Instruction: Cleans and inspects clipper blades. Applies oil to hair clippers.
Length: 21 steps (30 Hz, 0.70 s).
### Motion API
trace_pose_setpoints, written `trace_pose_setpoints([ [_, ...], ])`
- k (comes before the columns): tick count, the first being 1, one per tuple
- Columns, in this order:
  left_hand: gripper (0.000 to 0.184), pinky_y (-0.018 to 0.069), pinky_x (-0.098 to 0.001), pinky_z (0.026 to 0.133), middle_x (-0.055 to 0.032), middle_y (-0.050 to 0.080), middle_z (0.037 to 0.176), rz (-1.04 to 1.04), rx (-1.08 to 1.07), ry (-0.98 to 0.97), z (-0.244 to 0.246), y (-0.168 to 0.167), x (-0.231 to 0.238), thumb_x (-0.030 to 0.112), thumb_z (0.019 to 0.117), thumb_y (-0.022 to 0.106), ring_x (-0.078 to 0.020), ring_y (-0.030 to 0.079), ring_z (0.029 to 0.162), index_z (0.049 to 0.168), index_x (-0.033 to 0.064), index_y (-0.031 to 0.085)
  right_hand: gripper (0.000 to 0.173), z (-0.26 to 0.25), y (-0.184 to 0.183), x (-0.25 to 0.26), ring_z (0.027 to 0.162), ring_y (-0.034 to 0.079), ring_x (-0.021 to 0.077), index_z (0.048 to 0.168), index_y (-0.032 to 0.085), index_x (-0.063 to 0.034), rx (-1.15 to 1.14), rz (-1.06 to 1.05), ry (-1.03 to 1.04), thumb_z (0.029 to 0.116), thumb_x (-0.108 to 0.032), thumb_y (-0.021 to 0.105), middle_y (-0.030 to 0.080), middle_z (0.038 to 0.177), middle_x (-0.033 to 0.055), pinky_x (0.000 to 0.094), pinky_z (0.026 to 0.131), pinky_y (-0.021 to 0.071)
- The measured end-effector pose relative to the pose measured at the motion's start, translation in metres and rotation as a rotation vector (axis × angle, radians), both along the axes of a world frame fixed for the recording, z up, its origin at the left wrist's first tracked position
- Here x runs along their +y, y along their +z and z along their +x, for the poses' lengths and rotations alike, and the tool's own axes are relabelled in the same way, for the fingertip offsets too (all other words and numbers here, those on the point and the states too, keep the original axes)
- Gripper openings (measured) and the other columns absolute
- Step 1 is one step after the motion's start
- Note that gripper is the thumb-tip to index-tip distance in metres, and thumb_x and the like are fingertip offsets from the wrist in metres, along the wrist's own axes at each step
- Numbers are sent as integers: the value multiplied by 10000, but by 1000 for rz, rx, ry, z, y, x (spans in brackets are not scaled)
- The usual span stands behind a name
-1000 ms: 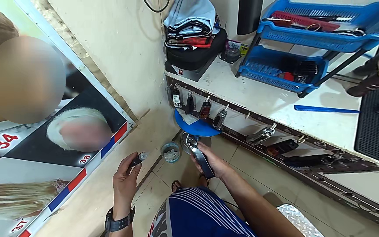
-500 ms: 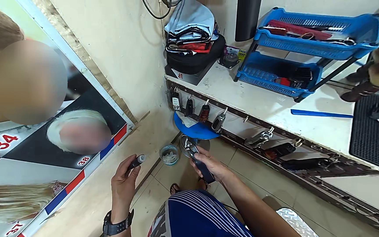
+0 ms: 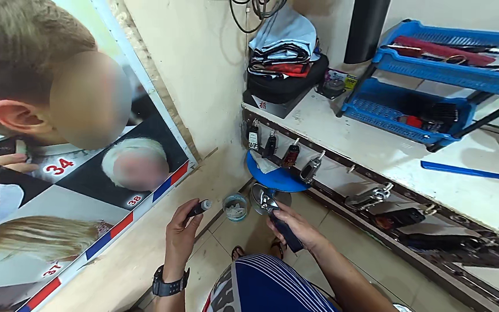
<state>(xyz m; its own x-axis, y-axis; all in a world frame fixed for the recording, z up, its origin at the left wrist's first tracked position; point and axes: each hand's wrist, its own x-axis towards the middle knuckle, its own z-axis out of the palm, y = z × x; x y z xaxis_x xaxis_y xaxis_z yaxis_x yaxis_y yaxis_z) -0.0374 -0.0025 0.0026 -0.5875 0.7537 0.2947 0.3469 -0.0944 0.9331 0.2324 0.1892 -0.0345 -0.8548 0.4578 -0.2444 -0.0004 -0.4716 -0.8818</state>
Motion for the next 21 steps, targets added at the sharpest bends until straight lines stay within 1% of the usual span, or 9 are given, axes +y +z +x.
trace_pose_setpoints([
  [4,355,570,-364,1002,-138,660,1317,14,-11,-10,0,-2,1,29,941,683,-232,663,1168,1292,-22,669,632,-3,2,4,546,582,108,1421,446,-155,-25,-26,2,948,-543,605,618,819,36,234,470,513],
  [7,363,571,-365,1003,-137,654,1328,-1,-16,-23,2,-3,1,45,949,685,-231,661,1172,1305,-22,661,567,-6,6,6,605,620,136,1446,405,-133,-102,-79,-38,970,-433,474,645,889,59,264,513,540],
  [8,364,571,-362,1000,-137,654,1327,0,-18,-24,3,-3,1,51,949,689,-229,661,1170,1304,-23,661,526,-7,8,7,630,636,150,1422,426,-127,-91,-97,-65,972,-397,447,654,905,73,277,534,554],
  [10,365,570,-353,995,-133,655,1327,6,-27,-22,3,-3,2,57,949,689,-223,663,1162,1304,-24,660,492,-9,12,7,705,675,188,1426,429,-102,-11,-123,-129,995,-336,466,661,946,99,315,603,596],
  [12,370,574,-346,985,-132,654,1327,14,-34,-21,3,-2,3,62,947,691,-217,665,1157,1307,-22,658,512,-11,15,7,784,713,245,1497,353,-104,85,-173,-178,1033,-275,487,664,1031,138,368,650,636],
  [14,369,577,-345,976,-134,656,1323,19,-36,-18,3,-4,2,64,945,695,-216,667,1149,1301,-25,660,466,-13,18,9,722,698,221,1497,359,-119,131,-193,-208,1061,-250,455,669,1072,152,325,581,614],
  [15,369,577,-346,980,-138,654,1325,11,-42,-14,3,-5,1,59,943,692,-218,666,1152,1301,-28,660,443,-15,19,10,698,681,207,1494,358,-120,141,-195,-206,1074,-254,399,666,1086,157,302,559,590],
  [18,368,576,-327,974,-132,656,1326,-1,-48,1,3,-7,-1,51,937,690,-198,671,1143,1294,-30,662,463,-17,21,13,704,685,219,1489,354,-123,156,-193,-209,1050,-251,283,681,1124,174,305,554,572],
  [21,378,579,-315,964,-129,659,1324,11,-45,1,3,-8,-2,61,937,693,-194,674,1135,1303,-28,658,512,-19,21,13,720,686,219,1507,321,-120,178,-156,-211,1000,-195,329,680,1153,173,308,571,569],
])
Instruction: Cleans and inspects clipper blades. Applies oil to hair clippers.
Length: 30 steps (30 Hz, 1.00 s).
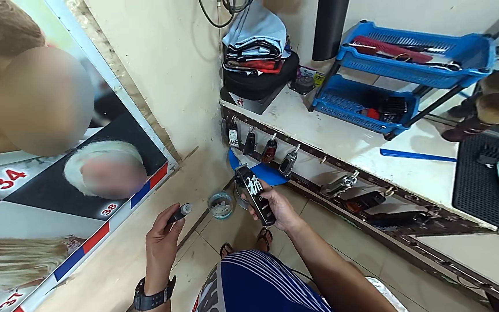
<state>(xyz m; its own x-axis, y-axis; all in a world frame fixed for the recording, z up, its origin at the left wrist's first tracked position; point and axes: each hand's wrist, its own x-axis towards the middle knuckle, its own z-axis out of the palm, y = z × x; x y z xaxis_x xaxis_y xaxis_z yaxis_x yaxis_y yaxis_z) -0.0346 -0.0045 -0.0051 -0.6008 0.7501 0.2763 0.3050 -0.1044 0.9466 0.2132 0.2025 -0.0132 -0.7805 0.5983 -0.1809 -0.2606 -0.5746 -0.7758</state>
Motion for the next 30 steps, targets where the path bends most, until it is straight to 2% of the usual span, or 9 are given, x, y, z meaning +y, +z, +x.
trace_pose_setpoints([
  [6,375,578,-311,962,-127,661,1317,8,-4,-6,0,2,-1,65,940,692,-192,673,1131,1301,-29,658,613,0,1,1,731,689,216,1510,295,-106,0,91,-3,911,-142,421,668,1156,165,310,578,576],
  [17,381,581,-302,953,-119,662,1316,20,7,-17,2,4,1,74,934,701,-187,678,1117,1300,-24,660,616,5,3,-1,706,674,210,1520,302,-84,-78,160,-34,913,-109,410,668,1112,158,311,568,571],
  [20,378,580,-303,955,-118,665,1310,17,6,-29,2,4,4,92,936,702,-186,677,1121,1295,-21,664,616,9,0,0,713,684,205,1521,287,-89,-76,161,-27,920,-132,418,677,1128,150,309,577,577],
  [21,385,579,-301,956,-117,664,1314,15,4,-37,1,4,6,98,938,701,-185,676,1124,1302,-19,660,624,11,0,1,711,684,204,1519,284,-87,-69,164,-29,924,-168,453,680,1115,144,308,574,578],
  [23,396,580,-296,947,-113,662,1315,6,0,-44,1,4,11,107,936,702,-179,674,1121,1310,-17,655,701,17,1,5,705,683,193,1515,287,-73,-64,198,-48,943,-318,611,685,1083,133,300,580,585],
  [25,398,582,-296,945,-112,658,1322,-7,-5,-51,1,4,17,98,932,701,-179,675,1121,1309,-19,656,709,22,4,12,682,678,175,1479,338,-62,-80,234,-95,942,-345,705,685,1030,114,290,587,596],
  [28,396,579,-293,949,-110,657,1322,-16,-25,-80,1,2,31,95,934,699,-176,673,1122,1312,-15,654,521,31,13,32,626,668,154,1329,474,-56,-136,247,-218,920,-248,732,690,898,88,282,582,600],
  [30,396,580,-296,949,-113,659,1319,-15,-33,-100,0,-2,41,102,932,707,-179,674,1124,1308,-13,658,453,39,24,50,605,655,149,1276,500,-68,-176,248,-281,908,-212,720,670,831,79,278,578,595],
])
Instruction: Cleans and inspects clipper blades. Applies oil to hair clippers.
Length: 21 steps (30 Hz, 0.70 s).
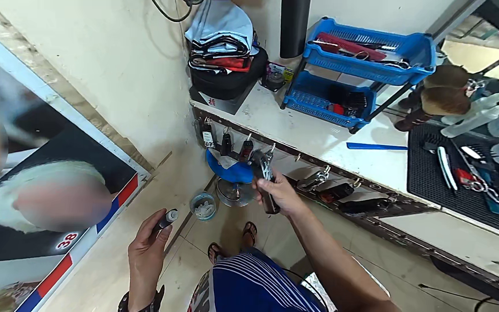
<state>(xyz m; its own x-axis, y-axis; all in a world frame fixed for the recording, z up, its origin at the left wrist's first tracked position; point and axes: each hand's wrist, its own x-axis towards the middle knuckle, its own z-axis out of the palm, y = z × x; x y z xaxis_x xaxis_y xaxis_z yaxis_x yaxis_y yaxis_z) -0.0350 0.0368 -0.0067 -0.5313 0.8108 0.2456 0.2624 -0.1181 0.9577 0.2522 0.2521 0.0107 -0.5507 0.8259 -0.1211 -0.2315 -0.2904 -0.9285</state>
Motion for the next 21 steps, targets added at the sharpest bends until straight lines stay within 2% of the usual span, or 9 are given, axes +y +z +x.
trace_pose_setpoints([
  [3,391,579,-305,959,-113,659,1323,-12,-12,-39,-1,-3,16,90,933,702,-186,671,1135,1308,-12,660,514,16,11,29,615,658,152,1303,503,-127,18,37,-68,876,-287,741,675,849,71,291,566,595],
  [5,385,577,-311,968,-114,658,1321,-27,-18,-63,0,-3,28,74,933,698,-195,669,1140,1307,-11,661,561,30,12,50,728,675,158,1393,483,-156,40,100,-67,912,-372,675,695,1015,74,306,623,594],
  [6,386,574,-317,976,-116,656,1325,-31,-16,-76,-1,-2,34,76,936,698,-201,666,1149,1309,-10,660,553,37,16,61,756,667,154,1410,476,-153,25,141,-61,928,-372,633,682,1062,68,309,643,590],
  [7,387,571,-324,985,-120,653,1328,-33,-13,-90,-2,0,39,80,938,698,-208,662,1161,1313,-9,657,531,42,22,72,724,639,139,1392,485,-144,-11,180,-73,916,-342,613,658,1024,52,298,621,574],
  [9,383,570,-333,988,-122,655,1322,-22,2,-102,-1,4,47,75,936,701,-213,659,1162,1306,-13,659,516,51,31,96,612,589,101,1347,502,-108,-52,241,-99,889,-304,635,621,862,9,260,540,539],
  [11,383,568,-321,989,-111,655,1323,-9,24,-89,1,8,56,91,937,707,-196,659,1162,1303,-9,661,525,61,38,124,584,595,96,1323,504,-89,-26,287,-67,887,-307,697,617,802,-2,253,535,553],
  [15,388,569,-306,983,-114,658,1317,16,25,-22,17,8,72,74,930,703,-184,662,1158,1302,-25,655,551,74,42,172,679,631,92,1315,516,-107,-71,352,147,852,-276,763,651,861,-5,251,634,575],
  [21,389,575,-322,979,-115,661,1315,15,-20,35,59,4,89,99,929,718,-203,665,1152,1298,-11,664,560,75,27,201,683,617,77,1309,537,-75,-175,310,403,812,-218,753,651,865,9,241,633,553],
])
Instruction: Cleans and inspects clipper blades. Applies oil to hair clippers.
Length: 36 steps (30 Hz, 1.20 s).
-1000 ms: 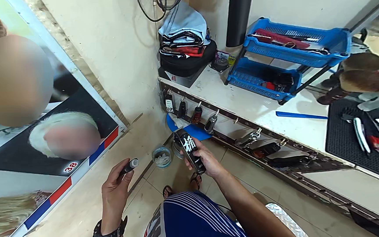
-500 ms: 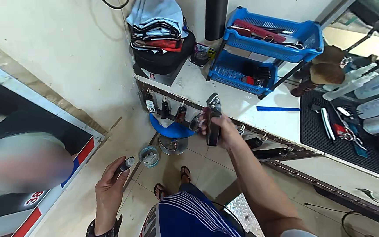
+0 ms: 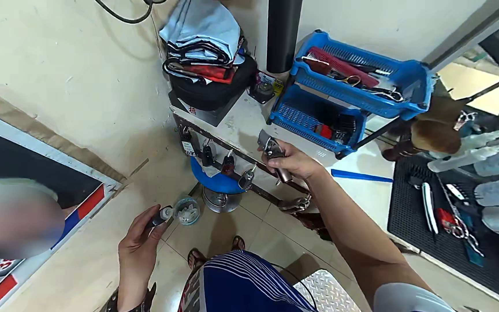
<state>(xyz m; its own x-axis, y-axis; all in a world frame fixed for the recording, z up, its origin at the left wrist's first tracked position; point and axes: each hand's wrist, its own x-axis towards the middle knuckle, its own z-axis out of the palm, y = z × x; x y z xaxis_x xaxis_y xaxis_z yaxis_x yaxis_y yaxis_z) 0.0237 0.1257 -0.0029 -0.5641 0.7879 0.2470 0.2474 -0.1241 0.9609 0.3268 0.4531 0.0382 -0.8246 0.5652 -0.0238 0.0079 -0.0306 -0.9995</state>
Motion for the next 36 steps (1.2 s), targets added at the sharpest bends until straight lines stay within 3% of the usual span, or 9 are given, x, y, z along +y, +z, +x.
trace_pose_setpoints([
  [7,398,576,-309,970,-111,661,1316,-19,-16,97,28,-6,-4,97,924,720,-193,671,1137,1301,-14,660,576,-19,-2,-8,839,671,114,1353,558,-56,-113,88,178,816,-136,750,702,1051,69,302,737,589],
  [10,393,576,-298,964,-107,666,1306,-10,-22,117,39,-6,-7,94,921,717,-185,673,1130,1295,-15,664,540,-38,-8,-31,964,704,193,1285,641,-107,-353,477,355,800,-205,858,729,1064,78,467,865,598],
  [12,394,576,-297,968,-109,666,1305,-6,-28,124,46,-7,-8,82,918,713,-185,672,1134,1294,-22,660,513,-52,-18,-53,964,694,311,1255,653,-128,-618,819,550,810,-285,853,718,1029,126,605,839,558],
  [14,392,578,-292,960,-110,663,1306,6,-31,126,51,-7,-9,58,916,706,-179,673,1129,1295,-29,655,527,-59,-29,-78,983,657,474,1296,623,-84,-950,971,721,815,-175,818,685,1047,242,719,806,504],
  [18,393,580,-281,950,-101,667,1296,41,-46,139,57,-10,-16,54,911,713,-166,675,1121,1292,-28,656,356,-64,-59,-102,1156,603,500,1330,553,78,-1475,993,732,977,37,536,607,1246,320,644,933,499],
  [23,395,576,-274,950,-102,671,1291,36,-64,146,60,-19,-28,46,915,700,-161,675,1117,1301,-26,655,344,-69,-67,-102,1261,553,439,1298,528,162,-1750,1098,798,1025,-40,474,524,1379,314,611,1036,429],
  [27,402,577,-271,947,-105,669,1297,35,-71,160,58,-22,-35,42,914,699,-159,679,1112,1306,-32,648,345,-71,-65,-102,1233,576,413,1303,526,142,-1833,1165,868,1039,-68,456,550,1351,286,599,1026,430],
  [32,398,580,-275,944,-98,673,1288,26,-46,158,52,-25,-35,49,925,696,-154,680,1104,1312,-25,644,334,-73,-60,-100,1246,572,413,1307,539,122,-1822,1086,766,1034,-53,459,570,1348,274,607,1055,392],
  [36,393,578,-281,942,-87,673,1278,1,-24,152,51,-20,-29,63,924,699,-143,678,1091,1308,-9,649,292,-59,-26,-89,1268,552,433,1248,654,48,-1362,1175,643,994,-9,521,607,1335,245,614,1068,424],
])
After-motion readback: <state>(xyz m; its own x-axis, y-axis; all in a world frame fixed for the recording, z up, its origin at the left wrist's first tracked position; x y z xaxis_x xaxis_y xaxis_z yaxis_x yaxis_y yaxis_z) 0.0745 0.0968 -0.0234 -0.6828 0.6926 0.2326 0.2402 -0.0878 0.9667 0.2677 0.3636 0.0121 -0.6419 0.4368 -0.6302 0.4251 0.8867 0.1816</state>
